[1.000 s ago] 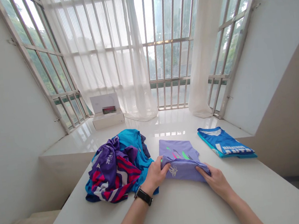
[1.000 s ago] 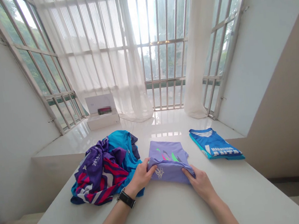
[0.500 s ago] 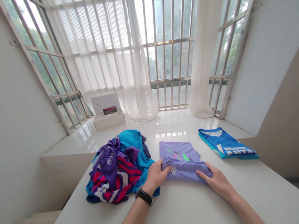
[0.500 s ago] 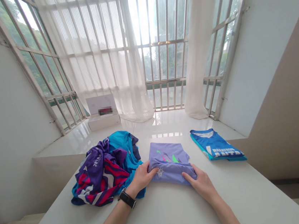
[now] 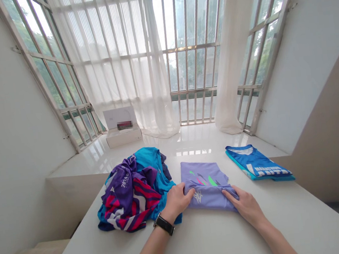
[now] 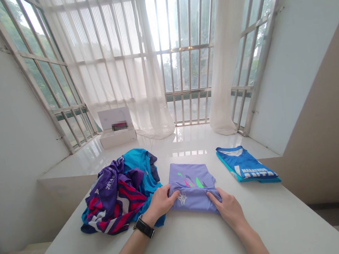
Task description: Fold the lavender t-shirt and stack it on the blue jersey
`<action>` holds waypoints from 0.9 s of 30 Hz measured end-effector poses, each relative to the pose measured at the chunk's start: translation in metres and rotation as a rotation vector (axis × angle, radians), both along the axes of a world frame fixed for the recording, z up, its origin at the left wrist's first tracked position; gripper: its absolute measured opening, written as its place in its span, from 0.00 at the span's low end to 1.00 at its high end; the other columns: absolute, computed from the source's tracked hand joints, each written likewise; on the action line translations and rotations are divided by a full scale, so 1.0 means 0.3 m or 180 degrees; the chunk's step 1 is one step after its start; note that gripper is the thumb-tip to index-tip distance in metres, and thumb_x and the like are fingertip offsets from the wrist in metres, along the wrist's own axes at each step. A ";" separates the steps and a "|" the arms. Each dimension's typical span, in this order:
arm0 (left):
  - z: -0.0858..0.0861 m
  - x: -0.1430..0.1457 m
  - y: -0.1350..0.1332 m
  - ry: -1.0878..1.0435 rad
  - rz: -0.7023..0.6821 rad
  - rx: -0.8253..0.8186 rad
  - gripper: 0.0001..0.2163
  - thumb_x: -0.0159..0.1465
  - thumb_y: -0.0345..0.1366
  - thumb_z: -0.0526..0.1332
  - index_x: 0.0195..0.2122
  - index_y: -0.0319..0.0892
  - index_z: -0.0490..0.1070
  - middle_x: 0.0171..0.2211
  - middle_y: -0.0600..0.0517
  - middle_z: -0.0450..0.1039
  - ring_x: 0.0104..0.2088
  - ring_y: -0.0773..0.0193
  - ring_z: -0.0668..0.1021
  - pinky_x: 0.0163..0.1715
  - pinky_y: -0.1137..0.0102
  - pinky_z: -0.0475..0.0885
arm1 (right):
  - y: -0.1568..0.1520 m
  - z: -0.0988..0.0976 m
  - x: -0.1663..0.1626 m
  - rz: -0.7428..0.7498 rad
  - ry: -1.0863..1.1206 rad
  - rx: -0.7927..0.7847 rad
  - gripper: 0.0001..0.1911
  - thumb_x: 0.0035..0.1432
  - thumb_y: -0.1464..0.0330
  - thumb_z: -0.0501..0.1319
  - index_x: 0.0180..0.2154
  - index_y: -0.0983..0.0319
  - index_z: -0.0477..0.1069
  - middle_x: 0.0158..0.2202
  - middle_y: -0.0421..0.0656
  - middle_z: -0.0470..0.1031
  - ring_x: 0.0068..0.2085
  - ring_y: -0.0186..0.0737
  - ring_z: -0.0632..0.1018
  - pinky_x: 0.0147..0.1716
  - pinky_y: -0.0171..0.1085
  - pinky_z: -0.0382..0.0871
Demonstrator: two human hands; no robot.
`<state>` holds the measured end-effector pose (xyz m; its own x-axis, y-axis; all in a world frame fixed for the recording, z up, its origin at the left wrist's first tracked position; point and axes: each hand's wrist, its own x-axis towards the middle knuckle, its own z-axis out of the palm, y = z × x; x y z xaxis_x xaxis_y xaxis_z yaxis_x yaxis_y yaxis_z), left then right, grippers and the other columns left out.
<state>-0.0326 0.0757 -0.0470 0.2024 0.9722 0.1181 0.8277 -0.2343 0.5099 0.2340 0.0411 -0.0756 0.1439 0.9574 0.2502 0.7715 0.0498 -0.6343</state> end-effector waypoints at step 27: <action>0.014 -0.023 -0.012 0.0658 0.0108 -0.0028 0.19 0.71 0.51 0.51 0.39 0.43 0.74 0.34 0.47 0.79 0.37 0.55 0.81 0.30 0.70 0.65 | -0.012 -0.022 0.012 -0.0285 -0.0467 -0.0592 0.19 0.62 0.50 0.49 0.37 0.55 0.70 0.37 0.45 0.82 0.42 0.51 0.81 0.35 0.39 0.66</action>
<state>-0.0395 0.0721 -0.0428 0.1887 0.9796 0.0691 0.9223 -0.2010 0.3302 0.2377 0.0375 -0.0822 0.2055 0.9740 0.0952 0.8520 -0.1302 -0.5071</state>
